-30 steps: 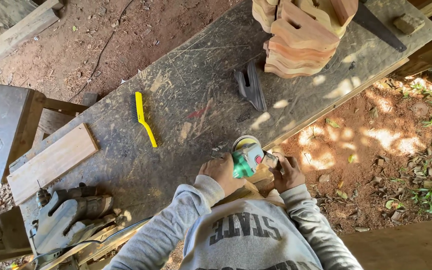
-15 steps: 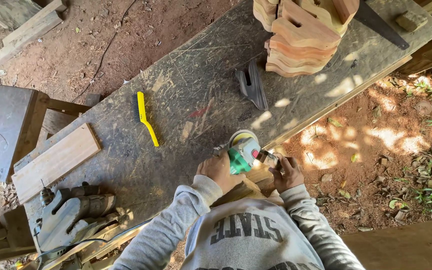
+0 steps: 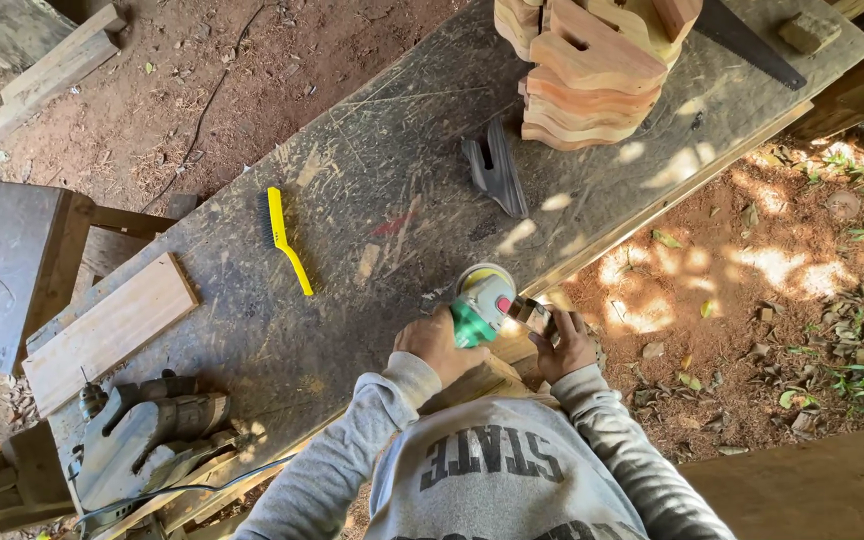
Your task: Use an angle grinder with a sanding attachment to shape and smooth small wooden components.
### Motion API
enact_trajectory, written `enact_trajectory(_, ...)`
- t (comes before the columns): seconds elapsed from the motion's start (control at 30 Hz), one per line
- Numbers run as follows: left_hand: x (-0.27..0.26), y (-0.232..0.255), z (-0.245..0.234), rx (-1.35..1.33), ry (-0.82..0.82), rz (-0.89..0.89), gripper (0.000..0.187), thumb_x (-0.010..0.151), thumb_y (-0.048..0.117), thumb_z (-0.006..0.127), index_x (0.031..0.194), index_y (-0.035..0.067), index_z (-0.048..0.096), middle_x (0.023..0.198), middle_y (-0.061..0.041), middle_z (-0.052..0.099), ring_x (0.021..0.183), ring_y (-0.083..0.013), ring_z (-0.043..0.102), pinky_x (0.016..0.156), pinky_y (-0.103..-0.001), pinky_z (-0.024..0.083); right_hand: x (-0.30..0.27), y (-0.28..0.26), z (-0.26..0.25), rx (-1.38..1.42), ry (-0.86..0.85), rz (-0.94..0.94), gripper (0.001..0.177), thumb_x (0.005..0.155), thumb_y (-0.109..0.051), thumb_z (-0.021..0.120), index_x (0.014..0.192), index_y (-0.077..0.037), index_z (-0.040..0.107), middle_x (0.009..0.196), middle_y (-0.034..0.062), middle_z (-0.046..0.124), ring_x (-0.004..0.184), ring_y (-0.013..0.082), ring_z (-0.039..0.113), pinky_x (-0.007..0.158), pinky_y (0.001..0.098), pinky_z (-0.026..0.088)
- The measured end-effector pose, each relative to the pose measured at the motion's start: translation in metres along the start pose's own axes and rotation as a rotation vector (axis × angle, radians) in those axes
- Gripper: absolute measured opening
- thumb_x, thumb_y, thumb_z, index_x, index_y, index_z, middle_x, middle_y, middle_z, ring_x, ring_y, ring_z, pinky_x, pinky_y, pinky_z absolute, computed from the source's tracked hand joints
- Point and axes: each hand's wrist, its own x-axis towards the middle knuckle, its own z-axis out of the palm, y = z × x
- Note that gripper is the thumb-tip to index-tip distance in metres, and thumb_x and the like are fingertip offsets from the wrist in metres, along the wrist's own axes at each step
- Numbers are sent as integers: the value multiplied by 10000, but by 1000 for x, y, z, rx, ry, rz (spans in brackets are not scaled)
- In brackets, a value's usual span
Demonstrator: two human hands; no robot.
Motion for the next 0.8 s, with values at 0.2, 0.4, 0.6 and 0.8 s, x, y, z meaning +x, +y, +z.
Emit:
enact_trajectory(0.2,6,-15,5,-194,105,-36,635,669,592,686,1026,73,609,1013,-233,739,1072,-432,692,911,-526,542,7,-10,-4,84,-20,4,548,740,-267,881,1210,-182,612,932,73,574,863,399,686,735,514,562)
enact_trajectory(0.4,1,-5,12,-196,128,-25,633,702,632,695,1029,101,587,965,-208,738,1047,-401,704,887,-537,549,5,-14,-7,105,-47,-34,494,770,-234,855,1166,-116,583,912,117,526,805,465,648,720,518,550)
enact_trajectory(0.6,-6,10,13,-117,60,-36,597,692,603,688,1021,117,583,976,-188,746,1051,-377,712,884,-493,561,5,-24,-14,111,-62,-2,479,823,-295,813,1188,-108,565,909,124,524,779,475,652,688,554,546)
enact_trajectory(0.8,4,-1,17,-226,86,-39,690,641,636,716,1027,71,626,998,-234,733,1074,-424,692,915,-511,542,5,-20,-3,157,-157,102,549,832,-246,793,1274,-102,501,999,151,497,793,546,641,701,599,550)
